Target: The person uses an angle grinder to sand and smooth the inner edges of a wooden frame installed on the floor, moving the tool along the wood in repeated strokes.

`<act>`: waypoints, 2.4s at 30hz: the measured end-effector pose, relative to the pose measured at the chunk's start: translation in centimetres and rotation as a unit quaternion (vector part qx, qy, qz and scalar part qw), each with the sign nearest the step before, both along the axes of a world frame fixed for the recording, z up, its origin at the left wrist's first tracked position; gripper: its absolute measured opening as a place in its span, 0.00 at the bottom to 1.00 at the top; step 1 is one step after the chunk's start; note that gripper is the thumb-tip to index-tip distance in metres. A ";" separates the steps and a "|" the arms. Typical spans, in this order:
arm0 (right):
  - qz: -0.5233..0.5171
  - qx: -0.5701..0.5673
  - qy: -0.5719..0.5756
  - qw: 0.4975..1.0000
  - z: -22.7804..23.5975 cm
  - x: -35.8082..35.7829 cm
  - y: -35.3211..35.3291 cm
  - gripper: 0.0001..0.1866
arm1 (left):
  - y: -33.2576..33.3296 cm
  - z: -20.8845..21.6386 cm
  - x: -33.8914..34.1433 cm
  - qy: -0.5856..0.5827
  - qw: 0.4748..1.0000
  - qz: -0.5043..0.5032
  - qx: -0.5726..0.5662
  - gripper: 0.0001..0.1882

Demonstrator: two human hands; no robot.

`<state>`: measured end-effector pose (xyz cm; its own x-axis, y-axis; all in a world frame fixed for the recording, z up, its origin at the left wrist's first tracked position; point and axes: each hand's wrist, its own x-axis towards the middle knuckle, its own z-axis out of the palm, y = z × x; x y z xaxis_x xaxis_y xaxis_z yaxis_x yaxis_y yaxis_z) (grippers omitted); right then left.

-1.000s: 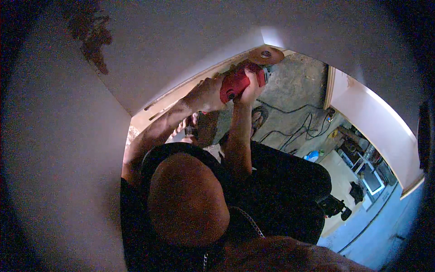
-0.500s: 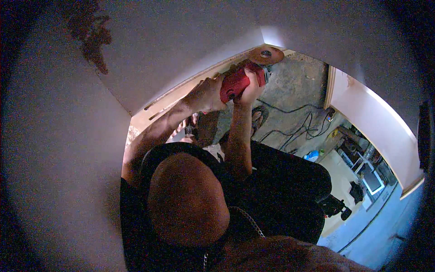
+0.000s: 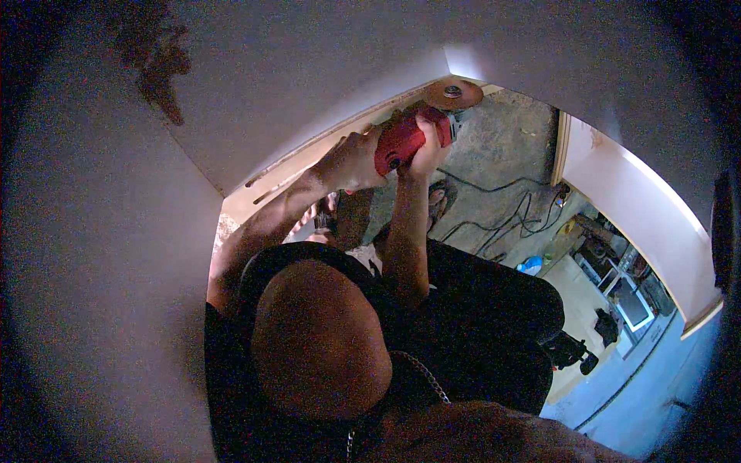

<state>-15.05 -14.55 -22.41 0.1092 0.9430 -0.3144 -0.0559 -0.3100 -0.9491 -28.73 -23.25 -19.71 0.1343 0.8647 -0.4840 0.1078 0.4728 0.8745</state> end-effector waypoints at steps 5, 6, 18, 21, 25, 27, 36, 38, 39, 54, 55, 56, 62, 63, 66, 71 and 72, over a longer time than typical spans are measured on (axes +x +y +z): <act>0.007 0.022 -0.054 0.998 -0.8 0.8 0.4 0.14 | 0.3 0.6 -0.3 -0.007 1.000 -0.015 -0.017 0.40; 0.014 0.031 -0.076 0.997 -1.2 0.8 0.4 0.14 | -0.5 -1.1 0.6 0.020 1.000 0.008 0.016 0.42; 0.025 0.027 0.009 0.999 -0.5 0.7 0.3 0.14 | 0.0 -0.7 0.5 -0.004 1.000 0.004 0.012 0.43; 0.012 0.010 0.023 1.000 -1.3 0.9 0.1 0.14 | -0.1 -0.4 0.3 0.004 1.000 0.004 0.004 0.42; -0.003 0.024 0.001 1.000 -1.5 1.5 0.5 0.14 | 0.4 0.2 0.2 -0.013 1.000 -0.008 -0.007 0.40; 0.065 0.039 0.045 0.996 0.1 0.1 0.1 0.14 | -0.1 -0.4 0.2 0.001 1.000 0.006 -0.004 0.40; -0.020 0.010 -0.029 0.999 -1.8 2.2 0.7 0.14 | 0.4 -0.4 0.9 0.020 1.000 -0.008 0.020 0.44; -0.012 0.001 -0.021 1.000 -1.3 1.2 0.4 0.14 | -0.2 -1.2 1.0 0.048 0.997 0.015 0.060 0.44; -0.008 -0.003 -0.018 1.000 -1.0 0.8 0.3 0.15 | -0.6 -2.2 1.5 0.061 0.993 0.039 0.099 0.44; 0.036 0.023 0.003 0.999 -0.4 0.6 0.4 0.16 | 0.1 -0.7 0.7 0.026 1.000 -0.007 -0.009 0.43; 0.014 0.011 0.000 1.000 -0.6 0.7 0.4 0.16 | 0.1 -0.7 0.7 0.017 1.000 -0.003 -0.006 0.44; -0.007 -0.002 -0.003 1.000 -0.7 0.8 0.4 0.16 | 0.1 -0.7 0.7 0.008 1.000 0.002 -0.002 0.44; -0.020 -0.012 0.011 1.000 -1.3 0.9 0.3 0.15 | -0.2 -0.9 0.6 -0.007 1.000 0.007 0.003 0.46; -0.015 -0.009 0.009 1.000 -1.3 0.9 0.3 0.15 | -0.3 -1.0 0.6 0.004 1.000 0.004 0.006 0.46; -0.013 -0.003 0.003 1.000 -0.7 0.9 0.6 0.15 | 0.1 -0.8 0.6 0.009 1.000 -0.001 0.028 0.46; -0.021 -0.008 0.012 1.000 -1.7 1.2 0.4 0.15 | 0.4 0.1 0.2 0.021 1.000 -0.002 -0.016 0.40; -0.012 -0.014 0.018 1.000 -1.9 0.9 0.3 0.15 | -0.3 -1.1 0.6 0.035 0.999 0.014 0.011 0.39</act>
